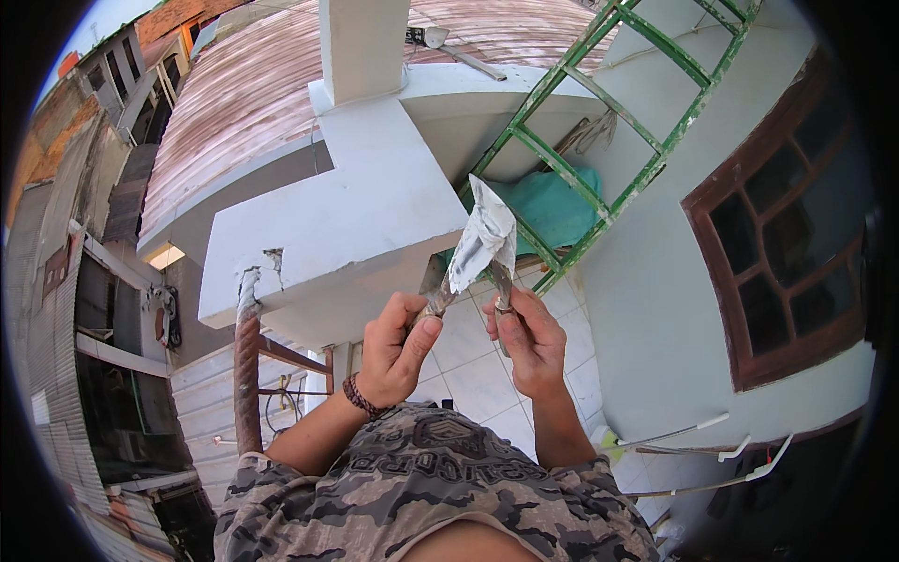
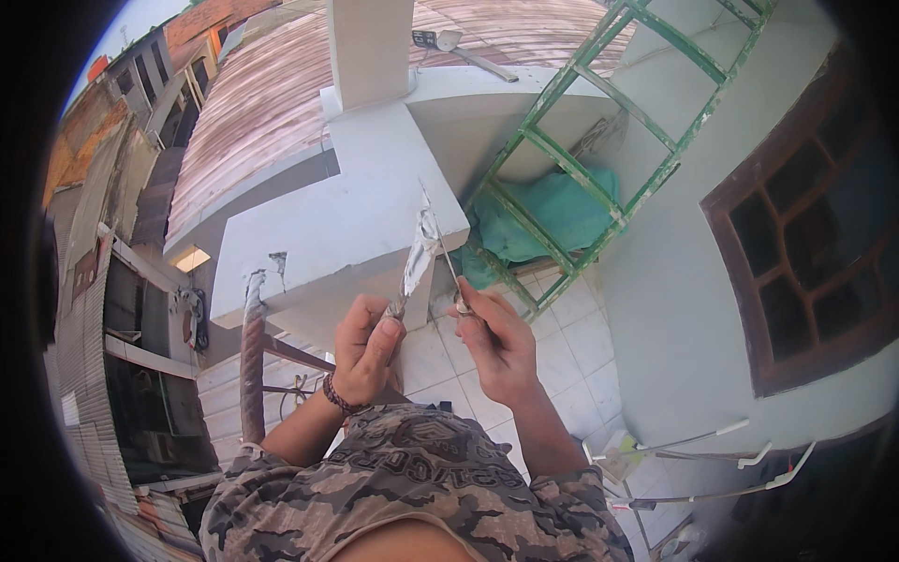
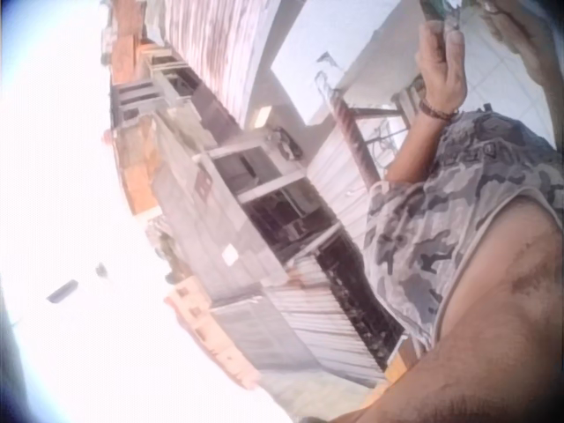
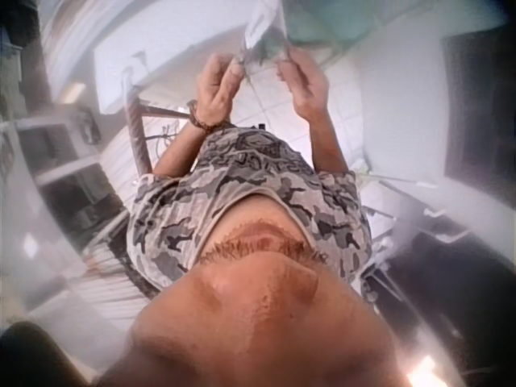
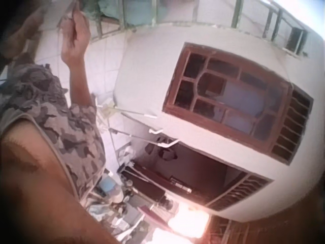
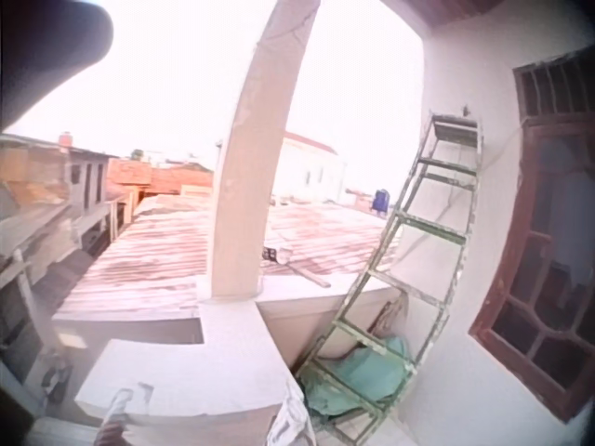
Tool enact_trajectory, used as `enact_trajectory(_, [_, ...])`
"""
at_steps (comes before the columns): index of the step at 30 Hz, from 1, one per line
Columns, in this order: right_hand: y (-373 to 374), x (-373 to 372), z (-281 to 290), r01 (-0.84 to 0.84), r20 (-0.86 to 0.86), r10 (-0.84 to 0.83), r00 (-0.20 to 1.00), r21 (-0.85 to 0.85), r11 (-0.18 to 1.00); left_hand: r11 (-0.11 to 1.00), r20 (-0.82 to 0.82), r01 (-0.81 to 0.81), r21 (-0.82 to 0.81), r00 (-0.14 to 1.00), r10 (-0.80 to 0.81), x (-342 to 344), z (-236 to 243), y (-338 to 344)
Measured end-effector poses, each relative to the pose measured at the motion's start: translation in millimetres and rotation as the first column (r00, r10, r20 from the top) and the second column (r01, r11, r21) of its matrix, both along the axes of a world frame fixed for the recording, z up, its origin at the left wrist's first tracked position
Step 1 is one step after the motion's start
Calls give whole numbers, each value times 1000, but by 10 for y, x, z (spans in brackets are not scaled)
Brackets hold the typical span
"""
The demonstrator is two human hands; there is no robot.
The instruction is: The person uses two putty knives to apply and smooth white plaster onto a vertical column and adjacent wall. They repeatedly transfer material between the knives and spread it along the surface, working on edges and flat areas.
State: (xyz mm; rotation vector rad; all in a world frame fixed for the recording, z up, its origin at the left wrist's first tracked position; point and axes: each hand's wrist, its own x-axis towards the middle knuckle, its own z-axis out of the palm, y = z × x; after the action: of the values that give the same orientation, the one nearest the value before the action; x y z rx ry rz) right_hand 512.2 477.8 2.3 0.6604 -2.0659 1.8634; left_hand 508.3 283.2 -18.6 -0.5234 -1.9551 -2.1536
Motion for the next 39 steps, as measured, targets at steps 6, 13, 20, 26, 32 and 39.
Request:
enact_trajectory(6, [61,10,-19,64,-89,-50,995,163,985,996,34,35,85,999,-38,-16,35,-22])
enact_trajectory(13, [140,39,142,147,-168,-110,980,226,963,967,92,134,216,983,-157,5,133,-54])
enact_trajectory(20, [350,115,17,90,-19,-88,996,268,959,962,83,113,248,987,-137,-32,232,-175])
enact_trajectory(26, [228,126,172,-163,273,303,913,-436,885,999,-8,-11,50,1000,12,-20,219,-146])
enact_trajectory(32, [101,131,163,-212,266,417,869,-561,800,973,-189,-209,-100,964,188,-1,244,-37])
enact_trajectory(39, [103,119,132,-202,136,244,960,-264,943,936,-213,-283,-211,947,239,10,364,-77])
